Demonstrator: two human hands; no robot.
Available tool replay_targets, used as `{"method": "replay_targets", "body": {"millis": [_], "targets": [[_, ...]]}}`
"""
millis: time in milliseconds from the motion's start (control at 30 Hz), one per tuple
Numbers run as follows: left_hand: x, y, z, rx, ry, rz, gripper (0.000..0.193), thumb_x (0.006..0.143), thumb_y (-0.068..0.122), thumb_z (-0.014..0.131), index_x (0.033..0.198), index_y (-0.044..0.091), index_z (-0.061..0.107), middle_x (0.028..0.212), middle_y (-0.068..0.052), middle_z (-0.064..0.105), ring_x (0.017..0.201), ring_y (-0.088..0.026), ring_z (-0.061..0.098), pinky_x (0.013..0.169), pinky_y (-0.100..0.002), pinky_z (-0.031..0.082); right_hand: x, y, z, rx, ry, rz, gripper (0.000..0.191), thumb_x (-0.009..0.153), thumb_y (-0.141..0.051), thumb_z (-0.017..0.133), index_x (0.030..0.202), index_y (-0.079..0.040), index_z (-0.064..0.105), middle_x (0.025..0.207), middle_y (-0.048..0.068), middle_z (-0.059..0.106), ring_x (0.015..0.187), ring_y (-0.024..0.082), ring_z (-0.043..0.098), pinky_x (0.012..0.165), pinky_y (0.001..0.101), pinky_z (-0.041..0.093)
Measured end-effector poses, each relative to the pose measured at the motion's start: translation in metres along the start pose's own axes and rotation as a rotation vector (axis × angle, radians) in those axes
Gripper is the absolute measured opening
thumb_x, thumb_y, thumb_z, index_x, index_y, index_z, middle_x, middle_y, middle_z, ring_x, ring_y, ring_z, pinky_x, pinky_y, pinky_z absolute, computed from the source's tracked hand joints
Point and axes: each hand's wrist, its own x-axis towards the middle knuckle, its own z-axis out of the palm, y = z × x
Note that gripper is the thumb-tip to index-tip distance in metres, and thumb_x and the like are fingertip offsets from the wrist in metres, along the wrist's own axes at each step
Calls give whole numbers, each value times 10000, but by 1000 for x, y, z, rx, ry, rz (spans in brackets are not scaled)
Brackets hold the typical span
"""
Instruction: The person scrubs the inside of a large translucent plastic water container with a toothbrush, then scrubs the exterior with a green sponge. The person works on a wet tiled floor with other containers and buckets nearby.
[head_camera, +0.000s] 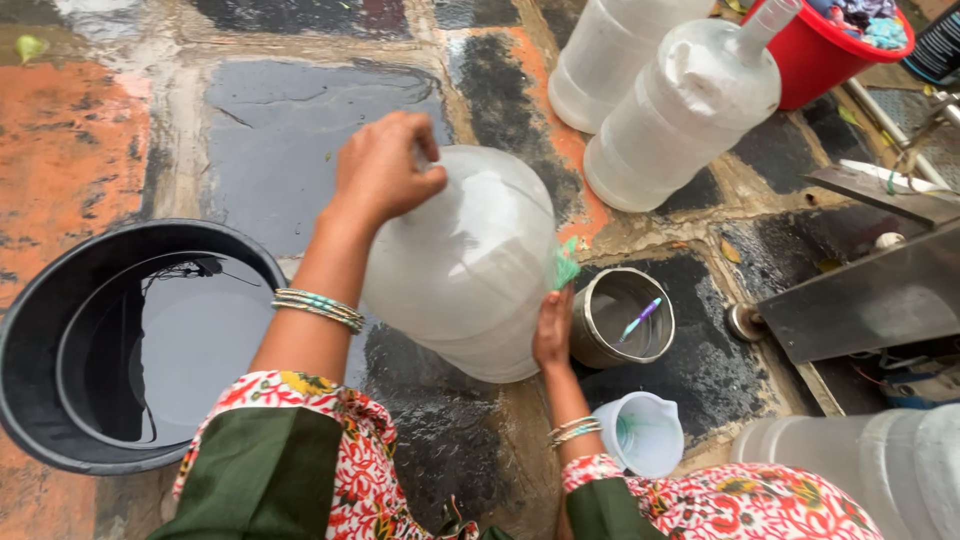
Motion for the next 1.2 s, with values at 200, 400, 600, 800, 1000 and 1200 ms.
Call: {"method": "replay_targets", "body": {"millis": [200, 400, 600, 800, 1000, 1200], "targets": [[0, -10, -7, 34, 17, -27, 183, 721, 287, 806, 840, 171, 731, 971, -69, 701, 903, -322, 664, 763, -456, 522, -57, 4, 41, -37, 250, 2, 739, 1121, -523, 227, 1619, 20, 168, 1737, 195, 98, 1619, 347, 62, 1309, 442, 74], [-6, -20, -10, 37, -16, 58, 217, 755, 311, 849, 862, 160, 736, 959, -78, 692, 865, -309, 662, 756, -434, 521, -79, -103, 63, -51, 114, -473, 816, 1085, -637, 186, 1662, -60, 151, 1761, 144, 104, 1673, 303, 16, 1356, 508, 8], [-5, -28, -7, 42, -53, 88, 230, 776, 301, 875, 891, 151, 743, 1003, -51, 715, 838, -265, 675, 752, -418, 530, -43, -75, 57, -166, 258, -412, 626, 1158, -464, 148, 1648, -85, 238, 1744, 134, 186, 1661, 271, 99, 1377, 467, 62], [-14, -47, -9, 55, -45, 145, 262, 827, 300, 909, 910, 115, 741, 1018, -73, 701, 911, -281, 672, 773, -428, 522, -35, 61, 4, 41, 251, -4, 540, 1133, -338, 294, 1542, -9, 417, 1632, 174, 401, 1532, 332, 363, 1279, 419, 248], [-16, -52, -8, 68, 28, 101, 248, 806, 305, 916, 886, 131, 759, 987, -89, 732, 878, -288, 695, 756, -434, 539, -71, 98, 13, 1313, 278, 982, 566, 1034, -451, 396, 1452, -86, 503, 1541, 114, 483, 1405, 348, 439, 1184, 508, 331], [-16, -58, -11, 154, 59, 9, 222, 807, 311, 912, 917, 154, 800, 835, -106, 748, 746, -250, 727, 716, -396, 572, -59, 88, 5, 1260, 353, 1019, 666, 980, -613, 361, 1466, -170, 470, 1537, 61, 492, 1382, 319, 464, 1162, 526, 328]]}}
